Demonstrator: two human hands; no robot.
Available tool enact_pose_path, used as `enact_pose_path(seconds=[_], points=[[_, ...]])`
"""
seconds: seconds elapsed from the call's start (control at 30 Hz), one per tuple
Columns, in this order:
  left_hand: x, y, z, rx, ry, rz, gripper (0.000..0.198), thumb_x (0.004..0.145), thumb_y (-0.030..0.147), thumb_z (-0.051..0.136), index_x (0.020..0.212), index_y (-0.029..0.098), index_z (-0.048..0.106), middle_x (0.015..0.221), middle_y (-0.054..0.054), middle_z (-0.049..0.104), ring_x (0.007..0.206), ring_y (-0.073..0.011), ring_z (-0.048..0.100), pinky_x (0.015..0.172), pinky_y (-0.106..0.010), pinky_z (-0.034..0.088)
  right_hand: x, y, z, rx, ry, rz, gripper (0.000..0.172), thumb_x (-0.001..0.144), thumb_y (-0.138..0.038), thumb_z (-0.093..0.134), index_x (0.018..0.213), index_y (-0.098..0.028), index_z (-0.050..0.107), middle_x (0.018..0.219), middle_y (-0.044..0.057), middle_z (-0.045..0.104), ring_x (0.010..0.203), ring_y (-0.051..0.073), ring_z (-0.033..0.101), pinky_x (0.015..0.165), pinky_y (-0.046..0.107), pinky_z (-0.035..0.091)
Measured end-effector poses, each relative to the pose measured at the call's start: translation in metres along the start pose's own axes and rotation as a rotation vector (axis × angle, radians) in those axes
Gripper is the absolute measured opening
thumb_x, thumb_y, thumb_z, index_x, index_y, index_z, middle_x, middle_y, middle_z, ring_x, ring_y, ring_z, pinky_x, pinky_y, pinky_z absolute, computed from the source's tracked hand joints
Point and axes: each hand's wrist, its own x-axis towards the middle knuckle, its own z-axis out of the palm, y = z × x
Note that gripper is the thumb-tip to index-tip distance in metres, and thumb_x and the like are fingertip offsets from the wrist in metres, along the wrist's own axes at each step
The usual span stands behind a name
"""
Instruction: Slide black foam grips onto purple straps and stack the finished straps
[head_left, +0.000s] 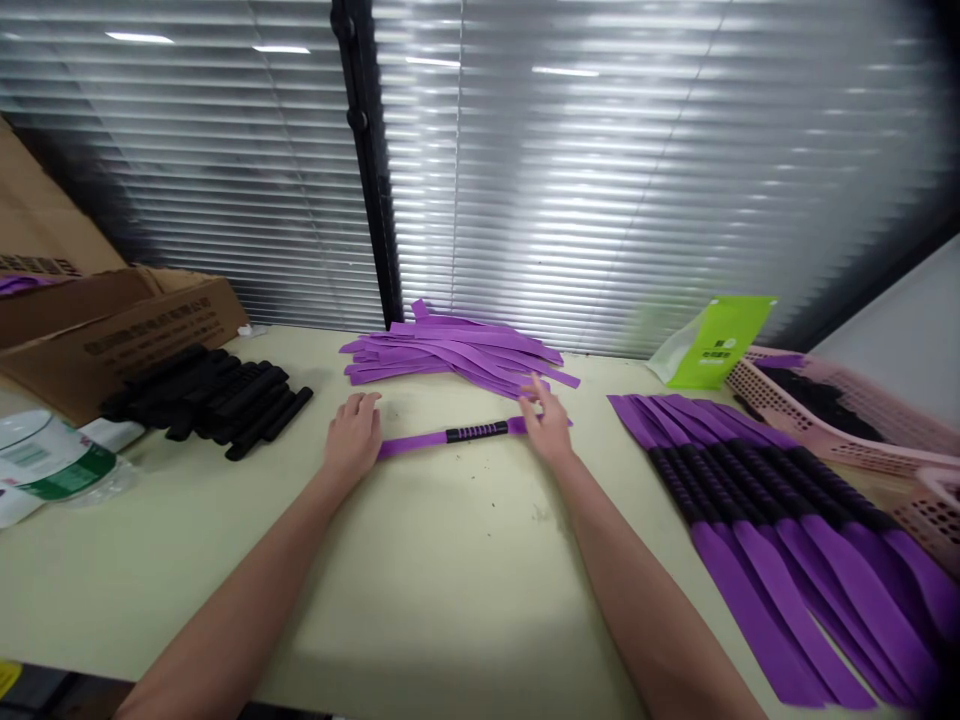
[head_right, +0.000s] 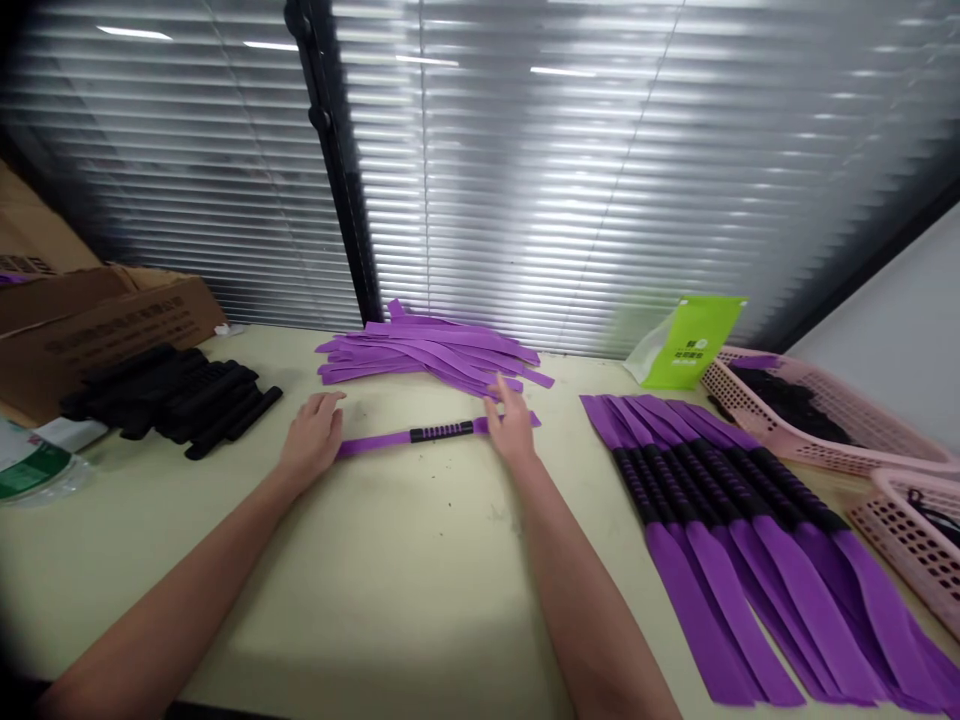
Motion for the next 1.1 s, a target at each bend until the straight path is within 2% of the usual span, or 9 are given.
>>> enact_pose_path(seconds=[0.1, 0.2, 0.33, 0.47, 0.53, 0.63, 0.7, 1.0, 1.1], points=[[-0.005, 0.004, 0.01, 0.05, -0.115, -0.025, 0.045, 0.094, 0.033, 0.027, 0.136, 0.021, 0.037, 0.138, -0.015, 0.041, 0.12, -0.0346, 0.041, 0.094, -0.052, 0.037, -0.004, -0.009, 0.006, -0.059, -0.331, -0.232, 0.051, 0.083, -0.049, 0.058, 0.127, -0.021, 0.056, 0.12, 0.009, 0.061, 0.115, 0.025, 0.051, 0.1, 0.044, 0.04], [-0.006, -0.002, 0.016, 0.082, -0.17, -0.045, 0.049, 0.094, 0.039, 0.026, 0.14, 0.024, 0.033, 0.143, -0.015, 0.036, 0.124, -0.0373, 0.037, 0.097, -0.059, 0.03, -0.007, -0.006, 0.01, -0.118, -0.447, -0.255, 0.057, 0.076, -0.054, 0.066, 0.119, -0.018, 0.061, 0.12, 0.012, 0.061, 0.115, 0.027, 0.052, 0.099, 0.046, 0.041], [-0.004, -0.012, 0.015, 0.151, -0.063, -0.117, 0.047, 0.094, 0.037, 0.027, 0.138, 0.022, 0.037, 0.139, -0.019, 0.04, 0.122, -0.0386, 0.038, 0.095, -0.063, 0.028, -0.007, -0.001, 0.009, -0.14, -0.452, -0.328, 0.042, 0.082, -0.05, 0.061, 0.108, -0.017, 0.065, 0.11, 0.012, 0.063, 0.106, 0.025, 0.056, 0.093, 0.043, 0.045], [0.0, -0.008, 0.006, 0.109, 0.098, -0.103, 0.044, 0.094, 0.03, 0.029, 0.135, 0.017, 0.042, 0.135, -0.02, 0.045, 0.12, -0.0351, 0.042, 0.096, -0.056, 0.032, -0.008, -0.013, 0.01, -0.223, -0.47, -0.436, 0.035, 0.089, -0.047, 0.053, 0.103, -0.017, 0.064, 0.097, 0.01, 0.063, 0.092, 0.023, 0.057, 0.083, 0.04, 0.048], [0.001, -0.001, 0.003, -0.012, 0.036, 0.05, 0.043, 0.095, 0.032, 0.029, 0.133, 0.017, 0.044, 0.133, -0.017, 0.048, 0.12, -0.0307, 0.044, 0.098, -0.049, 0.035, -0.009, -0.021, 0.012, -0.287, -0.481, -0.476, 0.036, 0.09, -0.047, 0.049, 0.102, -0.016, 0.063, 0.093, 0.01, 0.063, 0.087, 0.022, 0.056, 0.081, 0.038, 0.047], [-0.002, 0.014, 0.006, -0.176, -0.181, 0.365, 0.043, 0.095, 0.039, 0.033, 0.129, 0.02, 0.048, 0.13, -0.011, 0.053, 0.121, -0.0254, 0.045, 0.101, -0.043, 0.036, -0.011, -0.029, 0.015, -0.34, -0.487, -0.532, 0.038, 0.091, -0.049, 0.046, 0.101, -0.016, 0.062, 0.089, 0.009, 0.062, 0.084, 0.021, 0.055, 0.079, 0.035, 0.046], [-0.005, 0.024, 0.011, -0.232, -0.268, 0.457, 0.04, 0.093, 0.041, 0.038, 0.125, 0.021, 0.052, 0.124, -0.009, 0.057, 0.116, -0.0244, 0.049, 0.099, -0.042, 0.038, -0.011, -0.032, 0.017, -0.345, -0.498, -0.547, 0.04, 0.09, -0.051, 0.045, 0.101, -0.016, 0.062, 0.087, 0.009, 0.062, 0.083, 0.02, 0.055, 0.077, 0.033, 0.045], [-0.005, 0.03, 0.022, -0.422, -0.295, 0.393, 0.025, 0.089, 0.036, 0.05, 0.105, 0.022, 0.062, 0.104, -0.007, 0.062, 0.1, -0.0222, 0.055, 0.092, -0.039, 0.043, -0.011, -0.033, 0.016, -0.283, -0.581, -0.469, 0.04, 0.089, -0.054, 0.049, 0.098, -0.018, 0.063, 0.081, 0.006, 0.062, 0.077, 0.018, 0.058, 0.07, 0.03, 0.046], [0.0, 0.025, 0.024, -0.708, -0.265, 0.2, 0.033, 0.08, 0.042, 0.061, 0.106, 0.022, 0.061, 0.104, -0.006, 0.062, 0.094, -0.0203, 0.057, 0.086, -0.036, 0.046, -0.012, -0.031, 0.013, -0.134, -0.523, -0.419, 0.038, 0.083, -0.053, 0.059, 0.098, -0.019, 0.065, 0.088, 0.007, 0.064, 0.084, 0.019, 0.058, 0.076, 0.033, 0.047]])
